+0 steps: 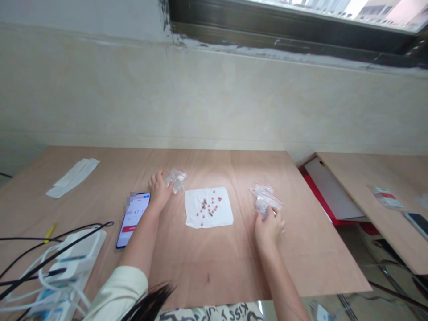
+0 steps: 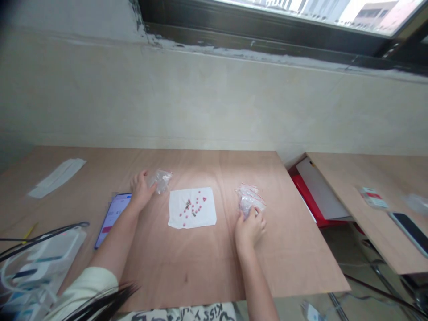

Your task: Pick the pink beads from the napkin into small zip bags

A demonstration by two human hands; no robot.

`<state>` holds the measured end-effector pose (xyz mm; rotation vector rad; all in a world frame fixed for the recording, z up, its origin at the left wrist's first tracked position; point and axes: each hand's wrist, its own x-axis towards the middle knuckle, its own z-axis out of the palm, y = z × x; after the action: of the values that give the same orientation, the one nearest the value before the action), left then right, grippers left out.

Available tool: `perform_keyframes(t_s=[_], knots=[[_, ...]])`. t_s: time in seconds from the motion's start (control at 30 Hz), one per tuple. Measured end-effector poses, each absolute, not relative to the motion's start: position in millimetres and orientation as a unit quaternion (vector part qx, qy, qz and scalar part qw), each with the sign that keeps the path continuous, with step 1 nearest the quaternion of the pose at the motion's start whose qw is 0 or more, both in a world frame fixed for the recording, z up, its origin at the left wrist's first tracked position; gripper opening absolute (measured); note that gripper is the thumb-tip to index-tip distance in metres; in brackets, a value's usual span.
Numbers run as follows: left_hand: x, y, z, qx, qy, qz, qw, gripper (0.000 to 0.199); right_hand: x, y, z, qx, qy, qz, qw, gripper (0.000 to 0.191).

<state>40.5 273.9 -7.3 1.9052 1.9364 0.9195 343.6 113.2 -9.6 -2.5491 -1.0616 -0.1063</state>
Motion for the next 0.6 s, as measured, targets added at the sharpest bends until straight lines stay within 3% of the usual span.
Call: perform_keyframes(t_s=[0.13, 0.37, 0.5, 0.6], knots=[[46.3, 257.7, -5.7, 0.776, 0.587, 0.198, 0.117, 0.031, 344.9, 107.7, -17.9, -0.886, -0.399, -0.055, 0.230, 0.035], [56.8, 249.8, 2.2, 0.771, 0.625, 0.093, 0.081, 0.037, 363.0, 102.0, -26.9, -0.841, -0.389, -0.055, 0.371, 0.033], [59.8, 247.5, 12.3, 0.763, 0.630, 0.126, 0.079, 0.043, 356.9, 94.0, 8.2, -0.822, -0.313, -0.041, 0.475, 0.031], [70.0, 230.9, 29.9, 0.789, 0.555, 0.213, 0.152, 0.047, 331.0, 91.9, 43.1, -0.772, -0.303, 0.081, 0.553, 0.030]])
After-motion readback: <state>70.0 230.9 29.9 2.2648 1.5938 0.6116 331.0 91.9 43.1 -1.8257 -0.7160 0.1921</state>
